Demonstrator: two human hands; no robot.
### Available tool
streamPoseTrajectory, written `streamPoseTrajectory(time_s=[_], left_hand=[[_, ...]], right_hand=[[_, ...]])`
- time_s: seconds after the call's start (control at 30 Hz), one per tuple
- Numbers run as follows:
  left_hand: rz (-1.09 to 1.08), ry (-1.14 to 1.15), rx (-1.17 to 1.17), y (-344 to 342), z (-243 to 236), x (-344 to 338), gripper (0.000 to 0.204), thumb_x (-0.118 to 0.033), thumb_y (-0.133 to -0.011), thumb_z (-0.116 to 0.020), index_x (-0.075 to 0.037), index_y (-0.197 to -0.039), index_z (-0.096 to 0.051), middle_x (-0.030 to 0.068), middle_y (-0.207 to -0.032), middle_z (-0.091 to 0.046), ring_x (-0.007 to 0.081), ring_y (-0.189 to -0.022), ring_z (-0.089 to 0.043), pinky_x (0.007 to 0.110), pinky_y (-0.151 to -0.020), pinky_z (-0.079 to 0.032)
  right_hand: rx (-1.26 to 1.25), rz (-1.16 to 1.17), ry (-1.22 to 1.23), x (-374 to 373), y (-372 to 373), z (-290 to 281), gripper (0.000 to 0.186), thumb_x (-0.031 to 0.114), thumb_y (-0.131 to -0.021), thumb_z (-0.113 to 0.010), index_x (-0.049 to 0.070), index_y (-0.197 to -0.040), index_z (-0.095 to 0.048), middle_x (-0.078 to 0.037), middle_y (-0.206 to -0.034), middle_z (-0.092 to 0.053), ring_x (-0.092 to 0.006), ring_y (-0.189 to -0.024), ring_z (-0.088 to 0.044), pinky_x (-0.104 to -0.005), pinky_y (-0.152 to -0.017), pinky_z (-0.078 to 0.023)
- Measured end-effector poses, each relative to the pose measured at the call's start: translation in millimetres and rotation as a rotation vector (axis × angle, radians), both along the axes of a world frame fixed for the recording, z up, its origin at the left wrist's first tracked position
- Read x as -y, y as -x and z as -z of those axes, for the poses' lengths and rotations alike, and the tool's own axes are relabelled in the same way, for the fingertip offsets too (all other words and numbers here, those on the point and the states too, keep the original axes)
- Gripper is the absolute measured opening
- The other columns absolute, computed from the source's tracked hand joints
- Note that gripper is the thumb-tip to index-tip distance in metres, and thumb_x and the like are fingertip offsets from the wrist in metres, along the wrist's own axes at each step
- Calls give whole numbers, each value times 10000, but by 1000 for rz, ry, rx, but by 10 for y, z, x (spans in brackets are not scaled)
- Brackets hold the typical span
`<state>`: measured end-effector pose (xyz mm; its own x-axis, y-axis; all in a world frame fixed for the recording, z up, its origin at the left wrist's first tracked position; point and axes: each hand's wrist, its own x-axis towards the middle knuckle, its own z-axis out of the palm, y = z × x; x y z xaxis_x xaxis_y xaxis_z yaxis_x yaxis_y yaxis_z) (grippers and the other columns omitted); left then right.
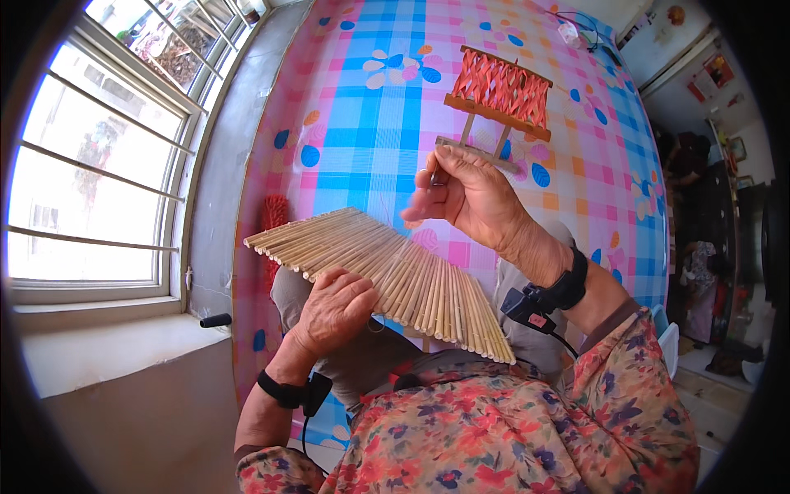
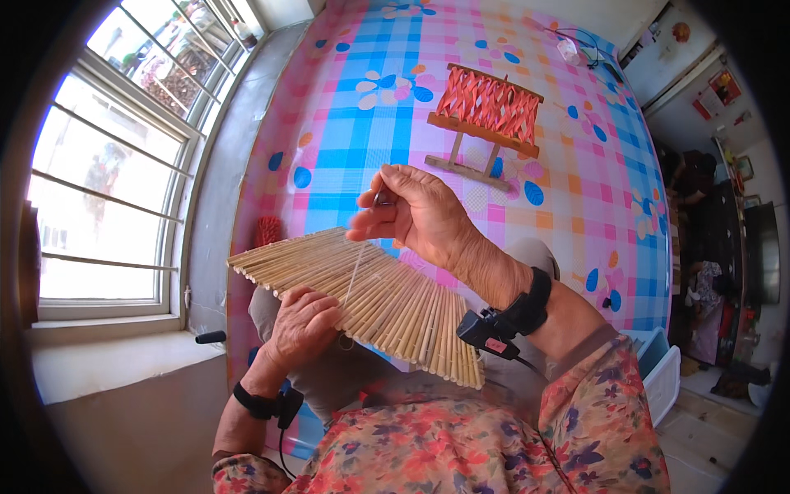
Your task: The person weaves a bamboo mat by hand, threading white string through parallel bamboo strips and tightening the weave. The person repeatedly adjusts the mat and pulls the string to secure the structure.
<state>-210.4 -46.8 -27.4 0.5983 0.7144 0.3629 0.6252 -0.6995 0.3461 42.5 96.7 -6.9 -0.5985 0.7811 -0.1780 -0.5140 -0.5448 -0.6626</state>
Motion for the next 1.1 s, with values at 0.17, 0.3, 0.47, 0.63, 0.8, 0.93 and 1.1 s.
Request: streamPoseTrajectory(time_s=[0.17,0.3,0.47,0.63,0.8,0.93,1.1], left_hand=[[-9,3,20,30,1,33,258,-96,-774,-652,-83,-1023,-589,46,-1007,-647,231,-990,-618,406,-963,-422],[-17,-8,35,22,57,10,268,-118,-762,-703,-90,-1003,-589,55,-1021,-652,250,-992,-616,433,-959,-422],[9,11,0,37,99,-15,287,-135,-744,-731,-97,-990,-587,53,-1034,-646,250,-995,-610,449,-958,-426],[-5,-113,-5,33,116,6,275,-124,-749,-678,-99,-997,-561,38,-973,-622,221,-956,-600,406,-955,-417],[-37,-106,-8,53,147,68,337,-158,-707,-745,-103,-1005,-597,33,-1002,-642,222,-961,-618,422,-943,-445],[-41,-63,-25,75,148,79,312,-148,-778,-689,-86,-1065,-585,46,-1046,-638,216,-991,-608,415,-979,-421],[-64,-20,-35,91,112,98,286,-146,-805,-673,-86,-1070,-583,46,-1052,-636,214,-1003,-606,408,-990,-414]], right_hand=[[474,558,-266,-680,-738,-431,143,154,-886,-615,68,-996,-648,42,-657,-451,-46,-510,-409,-220,-436,-332],[736,702,-425,-883,-1401,-455,122,131,-942,-565,56,-975,-656,27,-706,-517,-58,-532,-469,-235,-451,-390],[1272,53,-853,-279,-879,442,205,146,-919,-541,105,-1040,-700,-61,-789,-670,-185,-713,-626,-337,-633,-501],[1758,-449,-1510,226,-299,567,231,121,-867,-545,129,-1034,-704,-86,-1024,-674,-265,-897,-659,-474,-750,-502],[1031,-284,-1345,602,328,558,182,128,-864,-556,96,-971,-699,-114,-1019,-669,-292,-947,-655,-482,-815,-496],[926,-438,-1138,722,533,563,188,148,-875,-548,46,-945,-690,-159,-989,-670,-358,-960,-638,-457,-843,-499],[789,-477,-1114,716,469,443,200,176,-875,-562,27,-944,-676,-173,-926,-667,-372,-915,-637,-457,-811,-509]])
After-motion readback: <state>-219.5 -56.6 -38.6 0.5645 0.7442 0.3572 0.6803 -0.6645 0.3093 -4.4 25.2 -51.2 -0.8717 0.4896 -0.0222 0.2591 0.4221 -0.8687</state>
